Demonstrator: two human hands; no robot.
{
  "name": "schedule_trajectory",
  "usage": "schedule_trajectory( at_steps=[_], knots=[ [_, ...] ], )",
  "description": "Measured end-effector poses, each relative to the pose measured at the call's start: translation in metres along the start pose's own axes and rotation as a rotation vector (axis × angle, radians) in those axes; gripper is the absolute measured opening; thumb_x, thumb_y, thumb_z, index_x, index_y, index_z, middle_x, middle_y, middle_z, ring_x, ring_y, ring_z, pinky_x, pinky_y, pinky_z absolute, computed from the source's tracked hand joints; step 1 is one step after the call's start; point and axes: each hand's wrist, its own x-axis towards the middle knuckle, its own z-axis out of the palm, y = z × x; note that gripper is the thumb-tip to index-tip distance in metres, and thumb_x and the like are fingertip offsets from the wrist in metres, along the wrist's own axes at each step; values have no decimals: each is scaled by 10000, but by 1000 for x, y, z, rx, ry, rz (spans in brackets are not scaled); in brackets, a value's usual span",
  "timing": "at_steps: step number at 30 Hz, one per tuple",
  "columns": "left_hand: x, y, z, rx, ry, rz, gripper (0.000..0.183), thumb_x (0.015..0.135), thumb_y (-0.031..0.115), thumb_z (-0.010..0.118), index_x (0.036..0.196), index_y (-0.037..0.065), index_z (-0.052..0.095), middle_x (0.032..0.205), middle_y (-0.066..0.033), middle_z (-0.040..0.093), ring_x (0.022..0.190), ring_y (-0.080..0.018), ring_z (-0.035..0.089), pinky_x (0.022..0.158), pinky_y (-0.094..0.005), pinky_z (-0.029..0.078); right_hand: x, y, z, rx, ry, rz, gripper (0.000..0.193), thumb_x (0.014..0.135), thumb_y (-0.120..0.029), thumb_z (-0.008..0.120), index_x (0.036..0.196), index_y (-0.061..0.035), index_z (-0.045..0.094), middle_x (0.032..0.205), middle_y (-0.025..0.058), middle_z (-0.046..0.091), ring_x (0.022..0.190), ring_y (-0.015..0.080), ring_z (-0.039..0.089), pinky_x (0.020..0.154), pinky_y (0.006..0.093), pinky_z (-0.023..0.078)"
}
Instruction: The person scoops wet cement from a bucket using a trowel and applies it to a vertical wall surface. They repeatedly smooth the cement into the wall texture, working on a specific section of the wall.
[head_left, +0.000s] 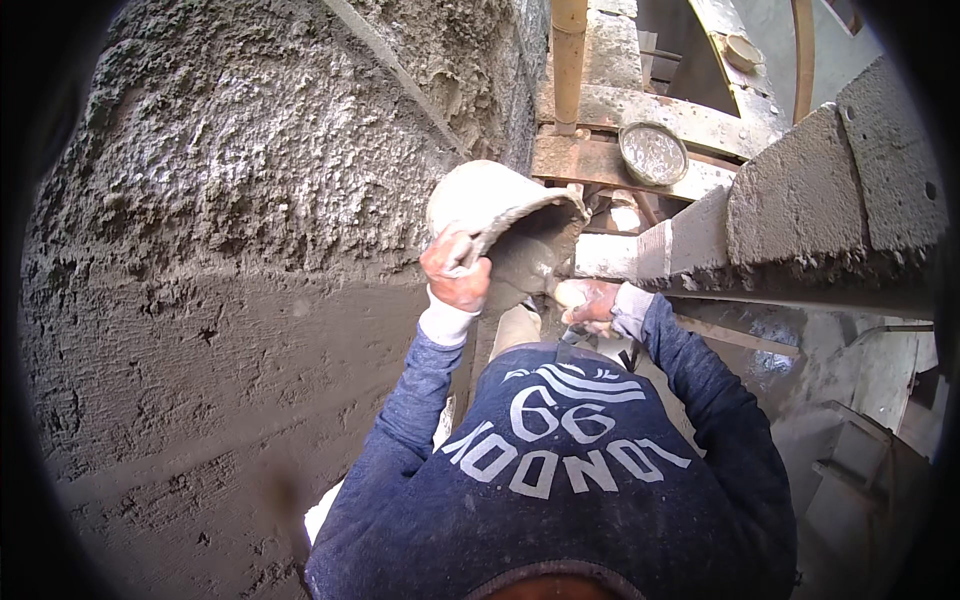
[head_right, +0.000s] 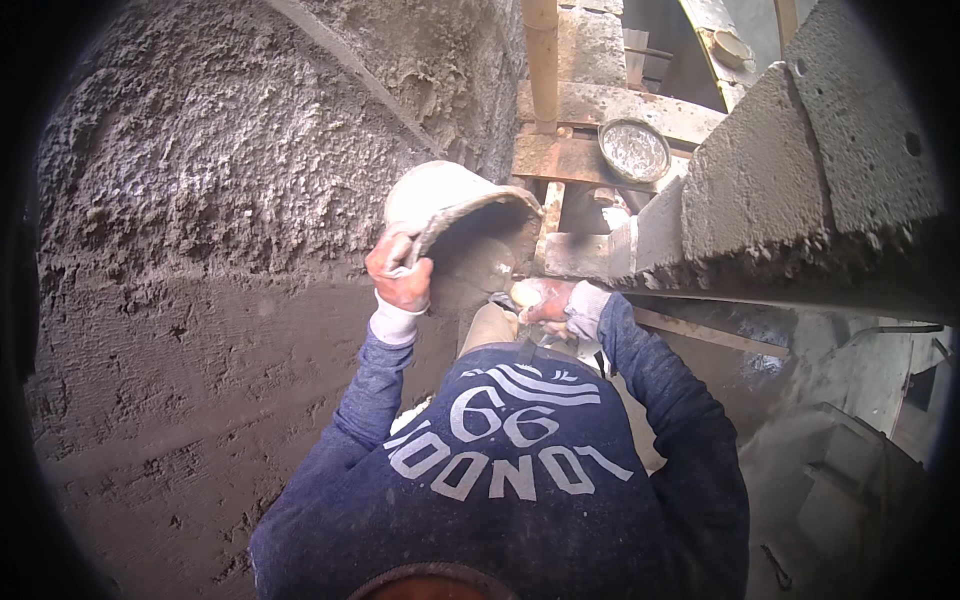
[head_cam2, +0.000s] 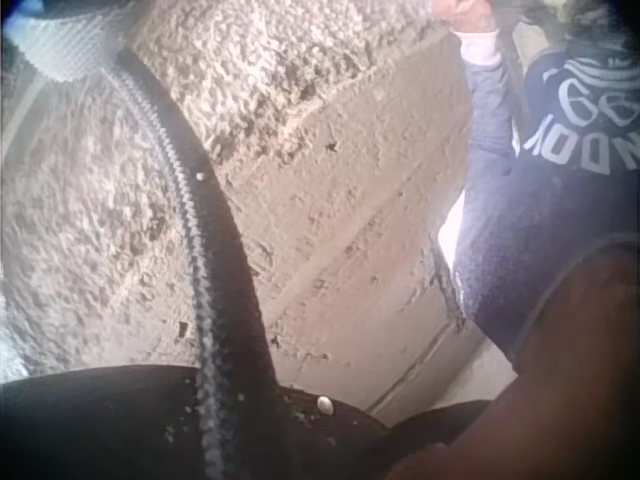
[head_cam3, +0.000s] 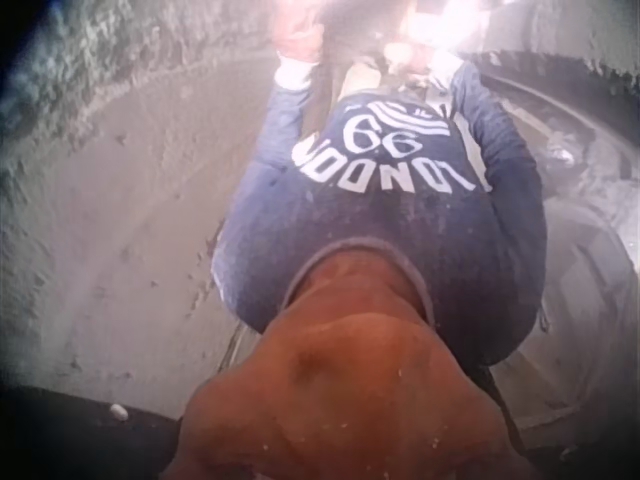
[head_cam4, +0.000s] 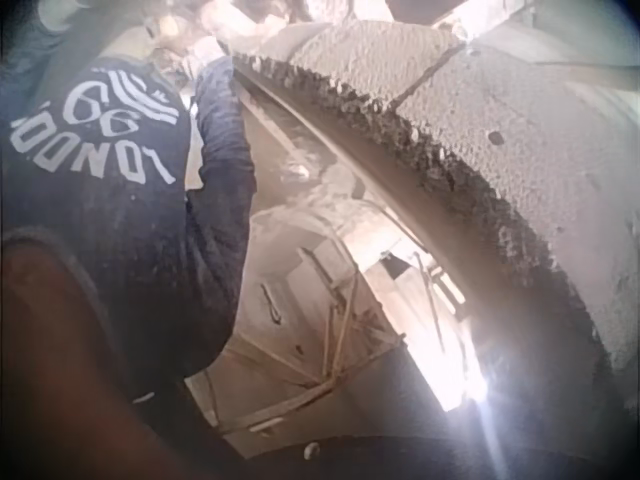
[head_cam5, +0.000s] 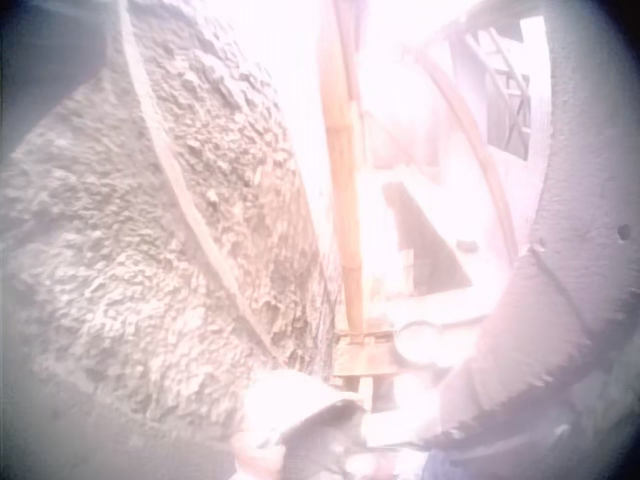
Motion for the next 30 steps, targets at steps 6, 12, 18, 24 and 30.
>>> schedule_trajectory(
  at_steps=[6, 12, 18, 24, 30],
  knots=[
    [-21, -74, -8, -273, 186, -559, 352, 622, -10, 470, 944, -70, 600, 824, -51, 612, 725, -151, 541, 712, -257, 453, 41, 14, 16, 584, -227, 29, 174, 851, -67, 585, 999, -66, 494, 607, -32, 445, 425, 55, 402, 350, 214, 314],
    [-66, -172, 0, -290, 544, -875, 458, 611, -59, 494, 1060, -74, 582, 891, -68, 611, 736, -163, 531, 705, -259, 451, 66, 32, 10, 947, -381, -75, 105, 899, -81, 486, 996, -63, 449, 615, -28, 388, 444, 63, 383, 374, 216, 334],
    [-126, -238, 22, 23, 370, -1005, 468, 603, 10, 603, 1063, -70, 576, 950, -126, 638, 816, -248, 578, 781, -338, 471, 108, -10, -18, 864, 216, -306, 306, 837, -66, 558, 1105, -112, 418, 604, 9, 419, 409, 98, 414, 339, 247, 346],
    [-151, -224, 41, 216, 287, -1085, 580, 614, 6, 716, 1162, -72, 544, 1087, -149, 611, 974, -248, 575, 914, -326, 428, 307, -26, -68, 659, 916, -320, 347, 803, -100, 566, 1118, -118, 422, 711, 88, 487, 433, 195, 480, 395, 366, 434],
    [-160, -235, 29, 357, -63, -1151, 530, 685, 25, 710, 1179, -62, 539, 1164, -138, 574, 1039, -245, 562, 929, -332, 429, 474, -89, -87, -455, 1144, -388, 409, 793, -123, 551, 1193, -85, 476, 993, 173, 517, 822, 315, 581, 712, 378, 487]
  ],
)
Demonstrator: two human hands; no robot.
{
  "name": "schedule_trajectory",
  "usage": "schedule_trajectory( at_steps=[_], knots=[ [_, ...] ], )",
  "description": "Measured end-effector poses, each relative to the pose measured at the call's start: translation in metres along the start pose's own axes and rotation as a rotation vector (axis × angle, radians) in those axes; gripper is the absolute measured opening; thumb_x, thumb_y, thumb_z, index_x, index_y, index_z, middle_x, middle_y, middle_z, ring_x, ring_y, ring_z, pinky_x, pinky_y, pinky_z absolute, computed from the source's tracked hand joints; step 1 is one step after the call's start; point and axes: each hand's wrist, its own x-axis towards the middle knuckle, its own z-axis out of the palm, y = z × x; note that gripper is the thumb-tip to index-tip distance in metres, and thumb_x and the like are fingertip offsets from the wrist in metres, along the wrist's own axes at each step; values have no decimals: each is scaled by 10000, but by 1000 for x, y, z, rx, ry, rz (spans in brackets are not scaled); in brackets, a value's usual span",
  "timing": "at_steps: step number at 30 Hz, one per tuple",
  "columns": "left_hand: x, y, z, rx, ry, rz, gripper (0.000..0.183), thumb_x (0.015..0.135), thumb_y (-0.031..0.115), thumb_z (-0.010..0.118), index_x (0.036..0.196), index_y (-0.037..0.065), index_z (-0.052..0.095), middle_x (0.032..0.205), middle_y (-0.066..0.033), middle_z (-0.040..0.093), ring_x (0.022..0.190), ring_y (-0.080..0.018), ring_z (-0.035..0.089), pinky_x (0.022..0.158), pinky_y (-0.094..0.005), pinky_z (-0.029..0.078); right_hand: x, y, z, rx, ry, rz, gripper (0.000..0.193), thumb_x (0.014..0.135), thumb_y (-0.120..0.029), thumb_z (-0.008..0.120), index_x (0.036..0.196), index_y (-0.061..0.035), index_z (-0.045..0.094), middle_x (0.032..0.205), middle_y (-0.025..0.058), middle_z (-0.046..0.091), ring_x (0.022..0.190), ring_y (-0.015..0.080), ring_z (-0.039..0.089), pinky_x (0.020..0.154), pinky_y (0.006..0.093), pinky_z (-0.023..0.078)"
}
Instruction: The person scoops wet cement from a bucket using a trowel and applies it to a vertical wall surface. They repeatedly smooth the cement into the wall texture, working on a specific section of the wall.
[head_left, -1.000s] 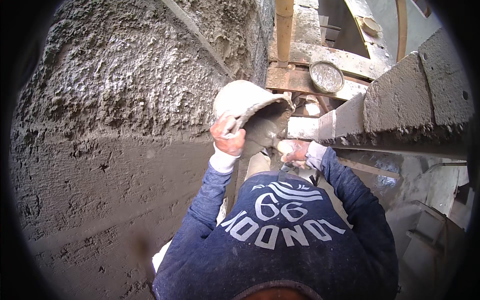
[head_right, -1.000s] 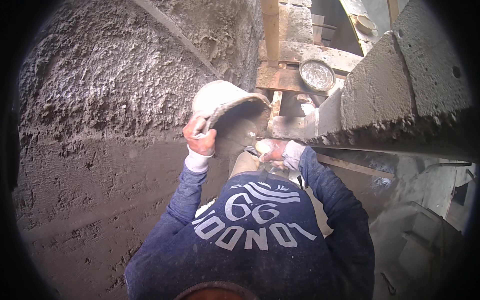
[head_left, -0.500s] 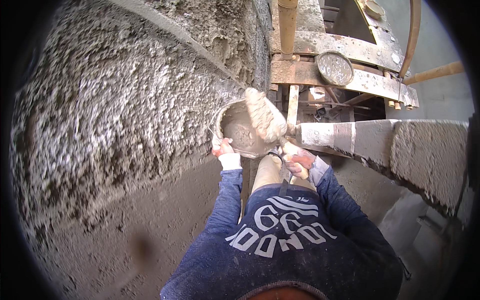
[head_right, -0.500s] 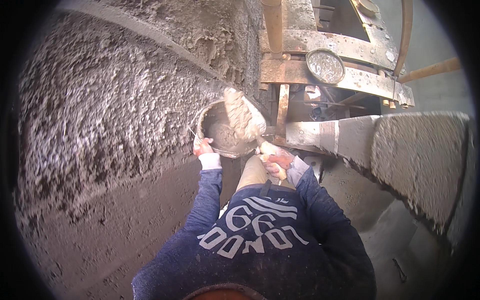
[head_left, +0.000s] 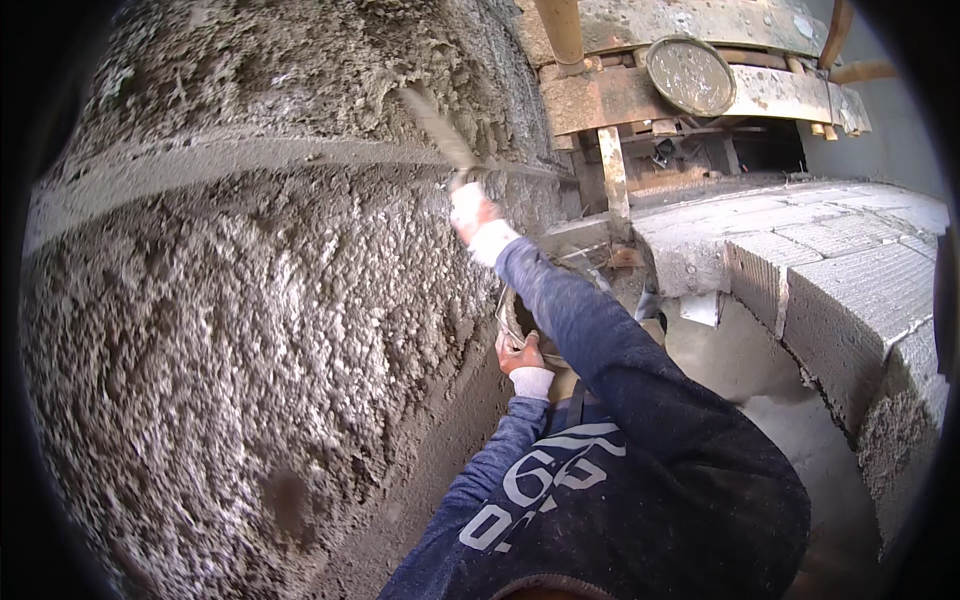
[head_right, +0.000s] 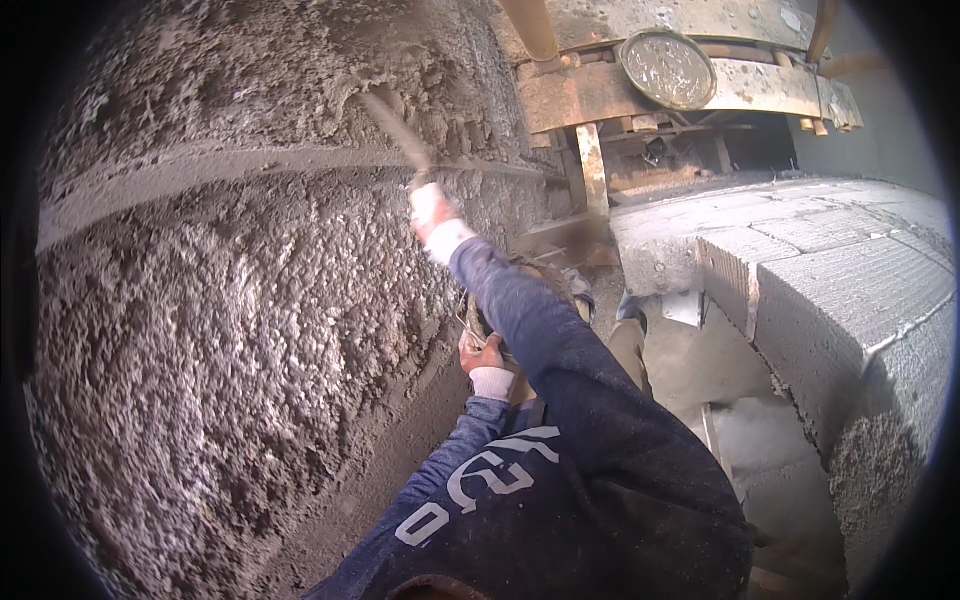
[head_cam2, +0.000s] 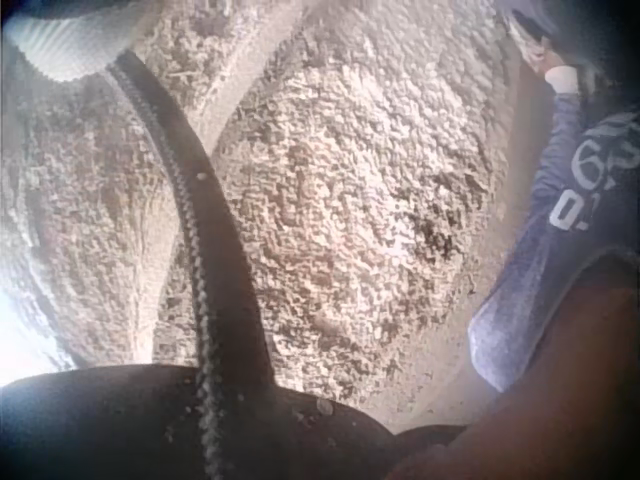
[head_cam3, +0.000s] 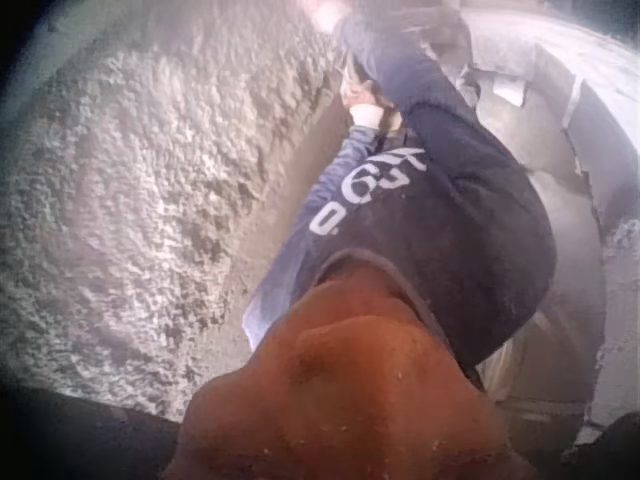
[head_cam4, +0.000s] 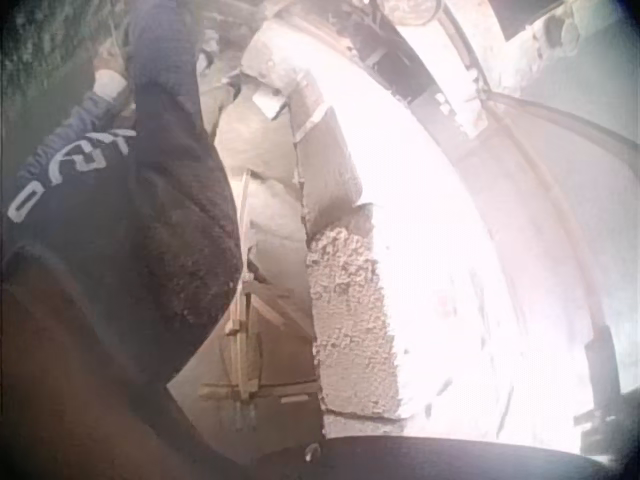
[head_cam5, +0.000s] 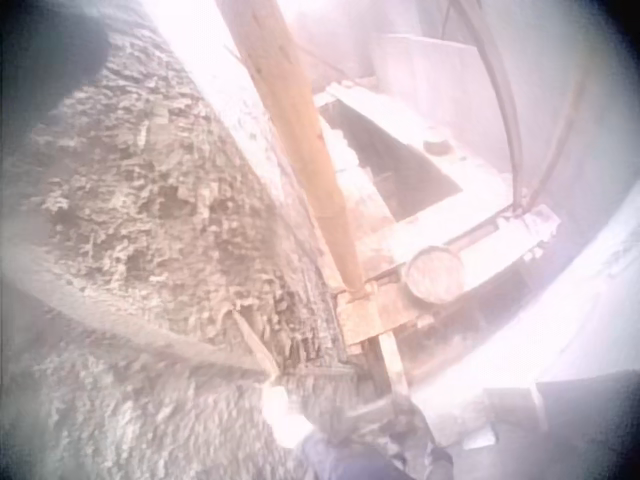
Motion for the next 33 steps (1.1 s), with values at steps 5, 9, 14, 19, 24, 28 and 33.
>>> schedule_trajectory(
  at_steps=[5, 9, 14, 19, 24, 28, 33],
  knots=[
    [4, -83, 2, -347, -20, -106, 498, 716, 15, 690, 1182, -61, 530, 1208, -142, 546, 1064, -249, 554, 949, -335, 423, -16, -60, -10, 965, 116, 407, 293, 819, -146, 559, 1084, -57, 474, 810, 93, 495, 668, 233, 531, 563, 357, 439],
    [-5, 5, 4, -68, -120, -35, 626, 693, -68, 679, 1261, -54, 418, 1226, -202, 521, 1110, -274, 529, 986, -342, 402, -3, 37, 32, 719, -46, 914, 494, 761, -108, 668, 1179, -109, 405, 760, 68, 537, 522, 187, 533, 382, 357, 402],
    [-5, 0, 6, -175, -202, -103, 630, 720, -88, 661, 1282, -32, 382, 1217, -192, 532, 1105, -255, 540, 961, -354, 430, 10, 47, 6, 1091, -366, 1076, 299, 769, -246, 692, 1018, -167, 547, 772, 57, 601, 678, 227, 589, 562, 434, 484],
    [-10, -2, 3, -334, -221, -125, 596, 733, -129, 621, 1271, -6, 393, 1174, -163, 567, 1056, -243, 571, 944, -347, 449, 13, 56, 51, 1281, -185, 978, 400, 786, -84, 630, 1141, -147, 457, 750, 72, 582, 461, 203, 501, 358, 386, 392],
    [-8, -18, 7, -147, -211, -30, 592, 722, -97, 656, 1257, -23, 413, 1187, -163, 555, 1092, -253, 540, 970, -350, 417, -15, 24, 1, 1090, -366, 763, 661, 782, -59, 633, 1329, -162, 277, 835, 87, 549, 484, 165, 500, 373, 333, 395],
    [-3, -27, 12, -199, -248, -96, 616, 706, -110, 669, 1259, -33, 409, 1232, -183, 527, 1120, -262, 518, 985, -358, 402, -55, 20, -43, 1481, -436, 611, 557, 813, -83, 624, 1300, -144, 361, 868, 48, 556, 523, 109, 488, 406, 282, 414],
    [7, -20, 17, -184, -258, -124, 640, 686, -122, 678, 1260, -46, 404, 1238, -189, 529, 1114, -262, 527, 978, -351, 409, -56, 7, -132, 1820, -818, 498, 357, 856, -122, 609, 1178, -117, 453, 801, -28, 511, 570, 59, 481, 423, 214, 415]
  ],
)
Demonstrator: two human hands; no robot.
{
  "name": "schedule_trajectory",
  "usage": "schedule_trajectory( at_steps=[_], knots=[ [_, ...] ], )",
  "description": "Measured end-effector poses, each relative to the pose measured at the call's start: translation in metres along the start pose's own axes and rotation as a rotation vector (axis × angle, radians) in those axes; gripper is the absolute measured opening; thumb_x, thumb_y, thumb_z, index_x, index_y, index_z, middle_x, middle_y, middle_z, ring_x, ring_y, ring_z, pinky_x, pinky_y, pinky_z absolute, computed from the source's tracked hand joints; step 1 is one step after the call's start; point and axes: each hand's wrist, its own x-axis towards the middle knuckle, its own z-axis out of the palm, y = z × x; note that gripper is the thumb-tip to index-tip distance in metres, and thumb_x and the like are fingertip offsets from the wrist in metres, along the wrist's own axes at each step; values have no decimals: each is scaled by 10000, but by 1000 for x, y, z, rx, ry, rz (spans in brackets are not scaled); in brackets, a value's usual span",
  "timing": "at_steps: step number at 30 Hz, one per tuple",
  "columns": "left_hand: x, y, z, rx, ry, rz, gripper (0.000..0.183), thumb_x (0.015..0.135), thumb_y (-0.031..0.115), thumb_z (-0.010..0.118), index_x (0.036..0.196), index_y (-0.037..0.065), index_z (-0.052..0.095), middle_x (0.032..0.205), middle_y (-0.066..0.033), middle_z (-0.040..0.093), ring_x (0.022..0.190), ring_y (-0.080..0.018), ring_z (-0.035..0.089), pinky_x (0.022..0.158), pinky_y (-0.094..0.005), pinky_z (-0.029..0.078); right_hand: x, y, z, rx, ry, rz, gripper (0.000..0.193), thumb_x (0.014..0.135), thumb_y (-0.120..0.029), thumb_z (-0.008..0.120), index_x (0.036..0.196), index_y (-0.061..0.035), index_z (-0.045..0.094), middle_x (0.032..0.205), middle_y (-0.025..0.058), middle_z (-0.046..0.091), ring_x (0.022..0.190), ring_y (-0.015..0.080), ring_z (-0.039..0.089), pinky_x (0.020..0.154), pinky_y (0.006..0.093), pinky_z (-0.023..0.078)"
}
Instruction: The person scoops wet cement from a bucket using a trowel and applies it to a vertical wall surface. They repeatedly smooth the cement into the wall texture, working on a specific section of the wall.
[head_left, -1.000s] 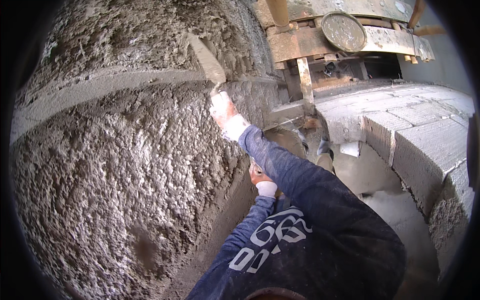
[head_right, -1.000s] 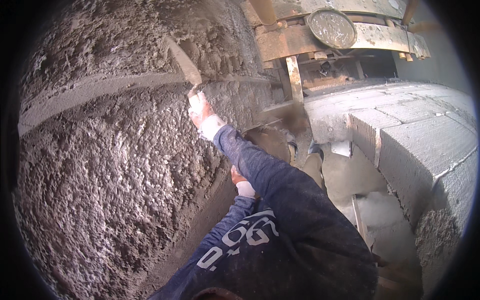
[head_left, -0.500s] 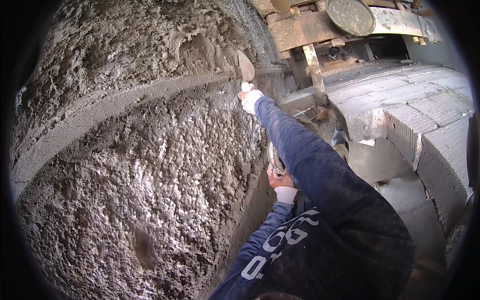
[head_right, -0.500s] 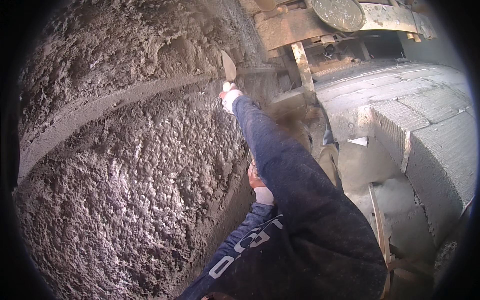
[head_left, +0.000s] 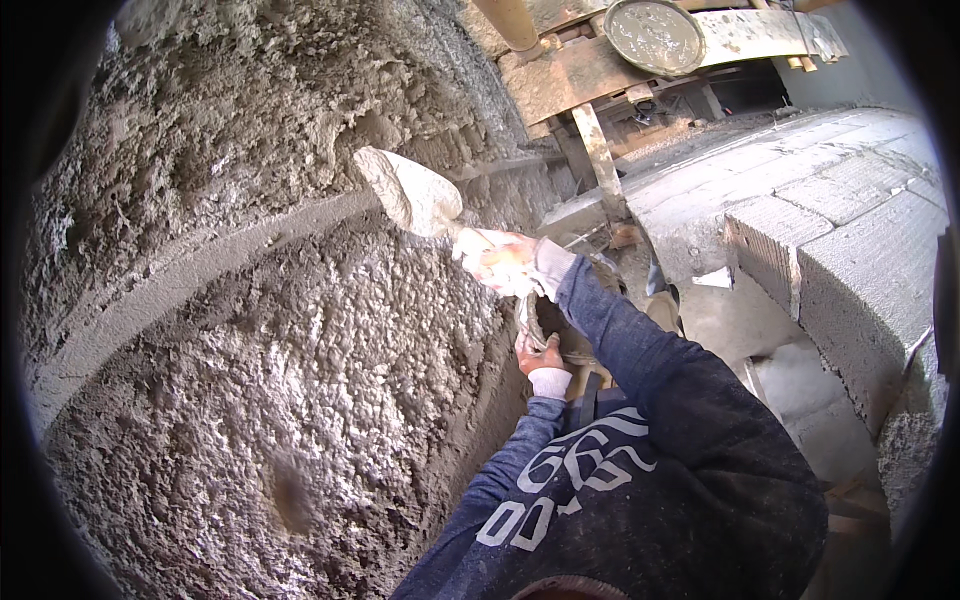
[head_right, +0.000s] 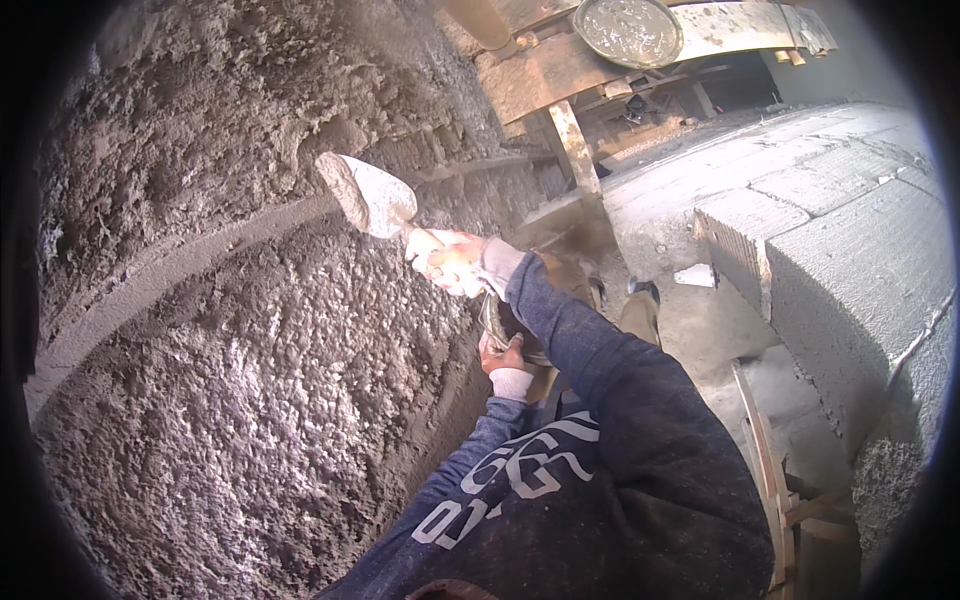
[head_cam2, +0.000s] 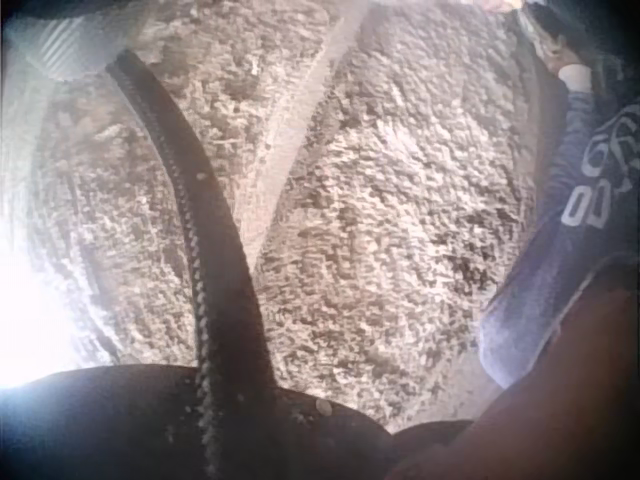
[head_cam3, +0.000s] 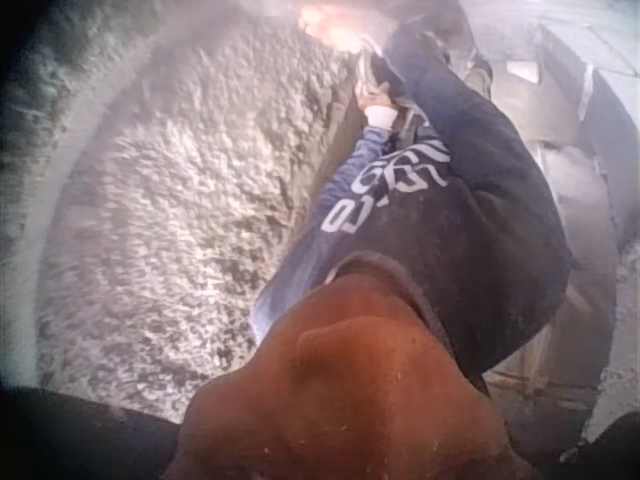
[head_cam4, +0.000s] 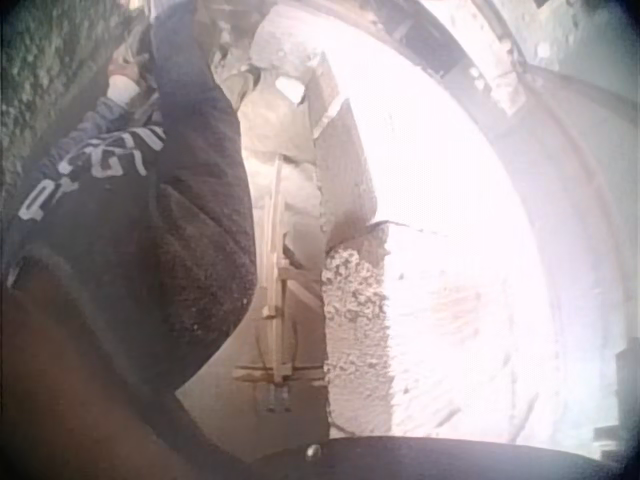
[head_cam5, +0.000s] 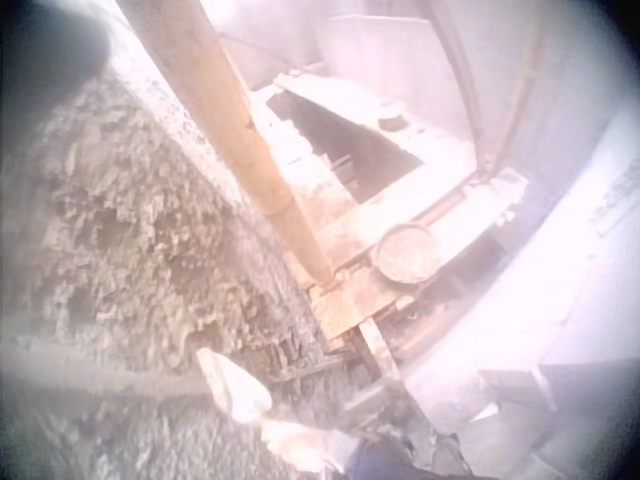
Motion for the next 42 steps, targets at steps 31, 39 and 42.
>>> schedule_trajectory(
  at_steps=[31, 39, 42],
  knots=[
    [-5, -21, -17, 98, 108, 174, 543, 671, 10, 727, 1183, -55, 560, 1216, -133, 526, 1123, -261, 533, 970, -343, 416, 178, -14, -120, -250, 602, -207, 146, 868, -94, 547, 926, -170, 437, 696, 19, 471, 475, 134, 465, 359, 320, 367],
    [-18, -26, -12, 137, 138, 169, 578, 670, -12, 725, 1210, -62, 526, 1214, -138, 528, 1126, -254, 527, 981, -345, 413, 106, -19, -42, -221, 307, -183, 157, 873, -118, 585, 910, -169, 441, 686, -14, 451, 444, 91, 414, 345, 275, 354],
    [-29, 0, -7, 353, 205, 285, 556, 668, -44, 715, 1192, -32, 528, 1170, -107, 550, 1040, -203, 556, 929, -313, 426, 69, -23, -13, -79, 201, -209, 228, 862, -132, 606, 1067, -115, 509, 752, -37, 504, 549, 57, 467, 443, 209, 397]
  ],
)
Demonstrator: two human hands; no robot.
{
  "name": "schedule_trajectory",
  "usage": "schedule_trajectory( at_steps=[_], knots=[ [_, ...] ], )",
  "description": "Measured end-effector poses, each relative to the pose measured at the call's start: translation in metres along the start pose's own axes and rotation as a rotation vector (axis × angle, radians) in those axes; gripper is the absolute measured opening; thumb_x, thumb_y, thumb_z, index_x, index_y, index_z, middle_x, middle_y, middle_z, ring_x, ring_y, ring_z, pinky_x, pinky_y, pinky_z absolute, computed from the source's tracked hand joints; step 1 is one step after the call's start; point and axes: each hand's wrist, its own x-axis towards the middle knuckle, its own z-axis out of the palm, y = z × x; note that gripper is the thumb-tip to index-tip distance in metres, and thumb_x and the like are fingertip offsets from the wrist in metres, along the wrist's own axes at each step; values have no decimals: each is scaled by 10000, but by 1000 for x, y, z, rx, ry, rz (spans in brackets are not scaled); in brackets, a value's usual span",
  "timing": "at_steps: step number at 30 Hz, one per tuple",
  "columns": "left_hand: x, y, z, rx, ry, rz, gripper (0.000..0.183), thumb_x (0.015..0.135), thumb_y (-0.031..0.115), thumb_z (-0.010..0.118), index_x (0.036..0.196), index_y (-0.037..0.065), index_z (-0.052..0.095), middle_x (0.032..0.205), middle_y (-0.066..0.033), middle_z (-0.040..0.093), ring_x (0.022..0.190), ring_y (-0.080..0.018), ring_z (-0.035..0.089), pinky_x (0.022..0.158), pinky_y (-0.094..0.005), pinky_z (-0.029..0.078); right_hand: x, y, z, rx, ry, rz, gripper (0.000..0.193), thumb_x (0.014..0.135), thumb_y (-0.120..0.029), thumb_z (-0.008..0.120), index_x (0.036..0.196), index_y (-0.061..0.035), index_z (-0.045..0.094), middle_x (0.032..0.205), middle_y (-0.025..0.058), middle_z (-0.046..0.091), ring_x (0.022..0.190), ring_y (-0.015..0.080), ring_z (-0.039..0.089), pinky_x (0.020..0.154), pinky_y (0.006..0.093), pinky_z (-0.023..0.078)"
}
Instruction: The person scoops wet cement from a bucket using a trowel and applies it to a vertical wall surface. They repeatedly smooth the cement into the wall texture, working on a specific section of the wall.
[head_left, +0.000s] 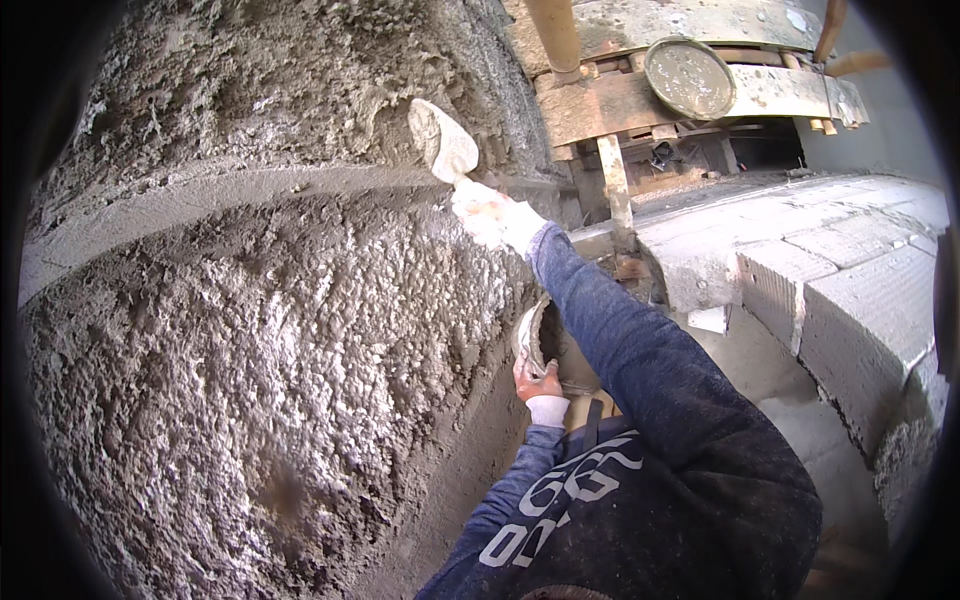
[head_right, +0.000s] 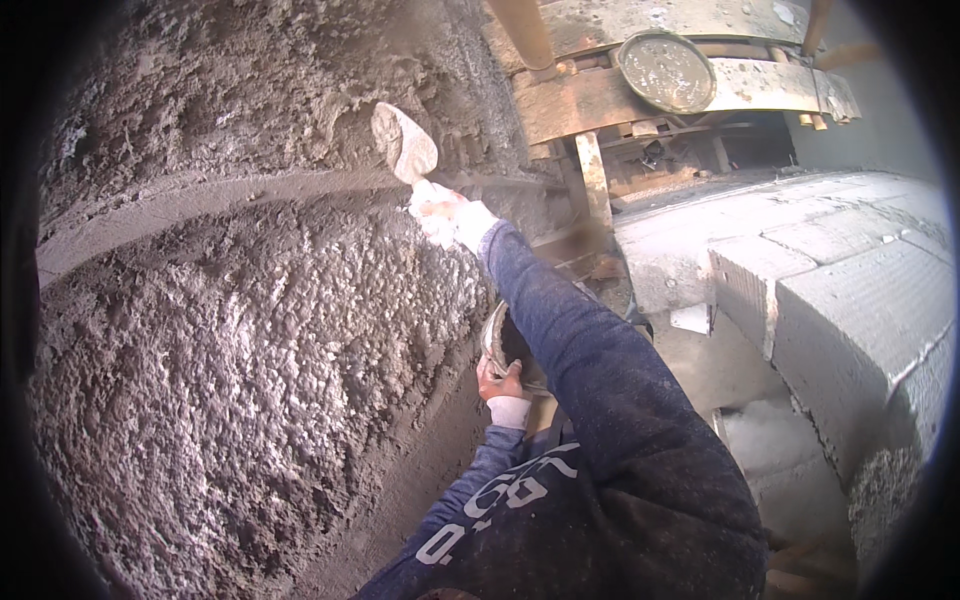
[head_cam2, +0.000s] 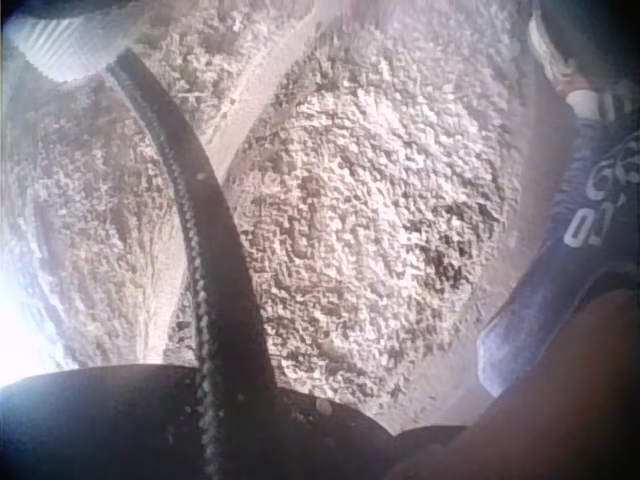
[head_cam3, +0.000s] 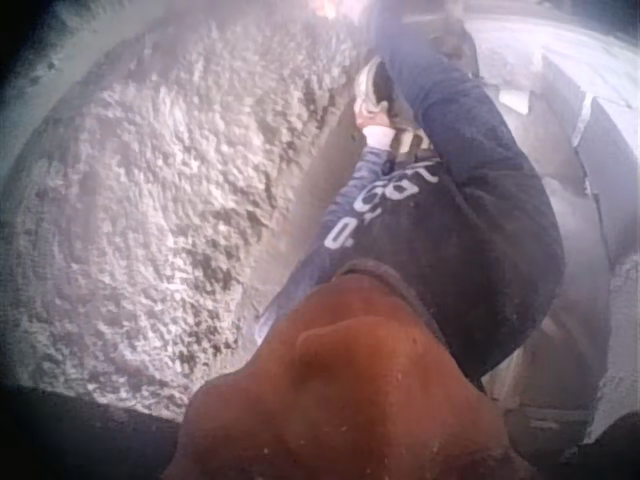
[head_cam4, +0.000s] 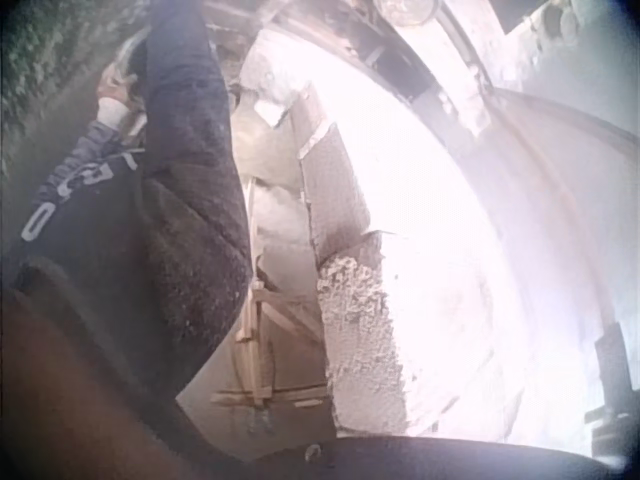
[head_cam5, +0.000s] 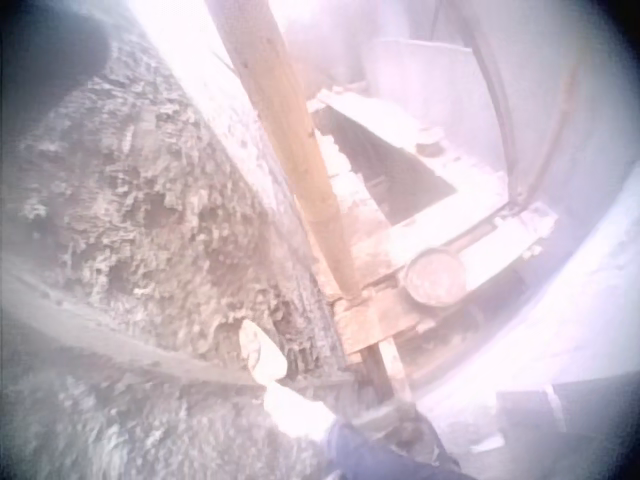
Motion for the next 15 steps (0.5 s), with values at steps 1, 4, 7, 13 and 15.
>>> schedule_trajectory(
  at_steps=[1, 4, 7, 13, 15],
  knots=[
    [-2, -4, 2, -97, -4, -61, 547, 664, -38, 719, 1181, -34, 539, 1168, -106, 549, 1038, -206, 556, 928, -314, 427, -14, -6, 6, 42, -10, 3, 291, 854, -126, 612, 1130, -96, 524, 775, -45, 520, 579, 45, 476, 470, 188, 404],
    [1, -13, 11, -248, -24, -167, 534, 658, -29, 726, 1164, -38, 556, 1165, -104, 549, 1033, -209, 558, 926, -317, 429, -26, -13, -14, 49, -200, 4, 367, 872, -185, 586, 1201, -54, 487, 862, 0, 554, 640, 65, 509, 503, 191, 434],
    [6, 3, 6, -168, -48, -158, 548, 669, -31, 719, 1184, -48, 535, 1195, -114, 528, 1061, -217, 546, 947, -320, 419, -36, -27, -39, 126, -264, 3, 384, 888, -223, 562, 1216, -50, 463, 860, 22, 540, 593, 84, 494, 455, 231, 431],
    [13, -25, 10, -281, -75, -233, 574, 679, -19, 716, 1214, -59, 512, 1250, -106, 475, 1111, -236, 525, 963, -328, 421, -8, -58, -82, -50, 260, -222, 236, 878, -166, 527, 1099, -99, 477, 744, 32, 535, 553, 129, 503, 429, 316, 423],
    [14, -16, 5, -218, -47, -230, 575, 678, -17, 720, 1213, -56, 515, 1239, -93, 478, 1106, -232, 529, 951, -324, 430, 31, -53, -123, -226, 448, -237, 210, 865, -160, 533, 1055, -82, 496, 767, 74, 576, 615, 197, 579, 502, 385, 481]
  ],
)
